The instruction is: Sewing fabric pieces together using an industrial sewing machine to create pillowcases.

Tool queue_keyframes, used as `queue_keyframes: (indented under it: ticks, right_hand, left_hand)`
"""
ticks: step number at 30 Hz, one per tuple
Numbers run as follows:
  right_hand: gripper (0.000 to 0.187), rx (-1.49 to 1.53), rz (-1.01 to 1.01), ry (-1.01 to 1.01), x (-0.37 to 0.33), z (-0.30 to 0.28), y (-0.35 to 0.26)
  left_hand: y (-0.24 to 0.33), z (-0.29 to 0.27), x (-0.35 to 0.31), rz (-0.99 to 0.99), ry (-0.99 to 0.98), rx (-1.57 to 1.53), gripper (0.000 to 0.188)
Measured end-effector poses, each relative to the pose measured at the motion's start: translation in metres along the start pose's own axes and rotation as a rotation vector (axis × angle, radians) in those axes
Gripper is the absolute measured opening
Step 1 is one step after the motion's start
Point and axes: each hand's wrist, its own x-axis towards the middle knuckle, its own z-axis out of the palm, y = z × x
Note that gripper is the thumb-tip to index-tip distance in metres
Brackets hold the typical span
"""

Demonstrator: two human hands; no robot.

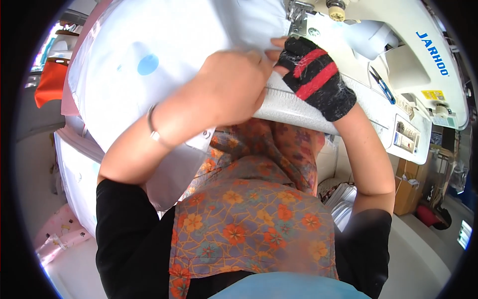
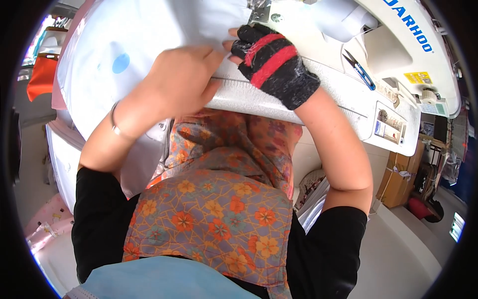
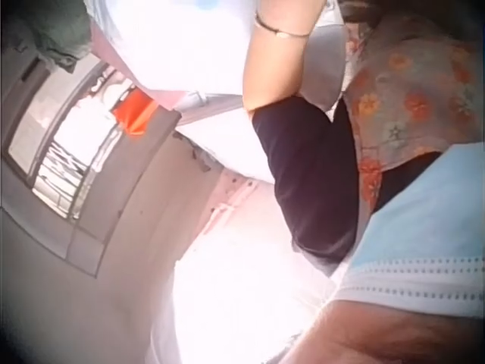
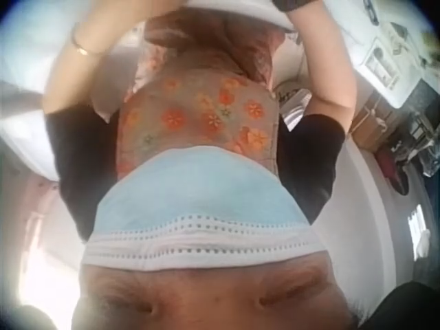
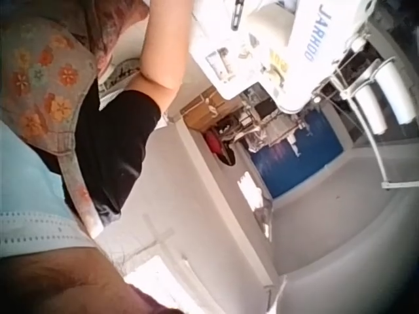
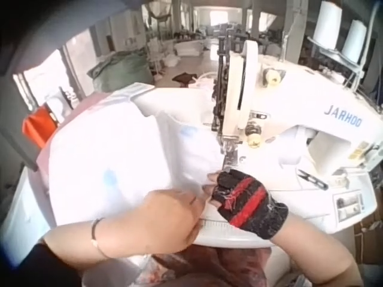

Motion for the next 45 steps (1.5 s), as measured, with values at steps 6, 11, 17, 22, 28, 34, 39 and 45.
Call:
queue_keyframes:
  ticks: [6,11,17,22,28,34,39,45]
  right_hand:
    - [0.01,-0.346,-0.098,0.034,0.042,0.014,-0.018]
    - [0.014,-0.36,0.085,-0.264,0.101,0.026,-0.022]
    - [0.018,-0.263,-0.048,0.202,0.069,0.049,-0.005]
    - [0.032,-0.098,0.026,0.073,0.058,0.043,-0.002]
    - [0.026,-0.069,0.098,-0.001,0.045,0.043,0.023]
    - [0.032,-0.182,0.051,-0.123,0.051,0.042,0.047]
    - [0.033,-0.147,0.079,-0.131,0.053,0.046,0.052]
    - [0.033,-0.176,0.06,-0.125,0.056,0.045,0.055]
  left_hand:
    - [-0.048,0.006,-0.061,0.111,0.074,0.202,0.059]
    - [-0.13,-0.014,-0.054,-0.083,0.075,0.335,0.045]
    - [-0.233,0.018,-0.022,-0.155,0.337,0.502,0.047]
    - [-0.216,0.01,0.023,-0.518,0.782,0.096,0.07]
    - [-0.082,0.045,-0.115,-0.11,0.706,0.137,0.046]
    - [-0.133,0.09,-0.384,-0.93,0.573,0.544,0.07]
    - [-0.122,0.081,-0.457,-1.249,0.409,0.084,0.055]
    - [-0.137,0.066,-0.48,-1.138,0.409,-0.08,0.04]
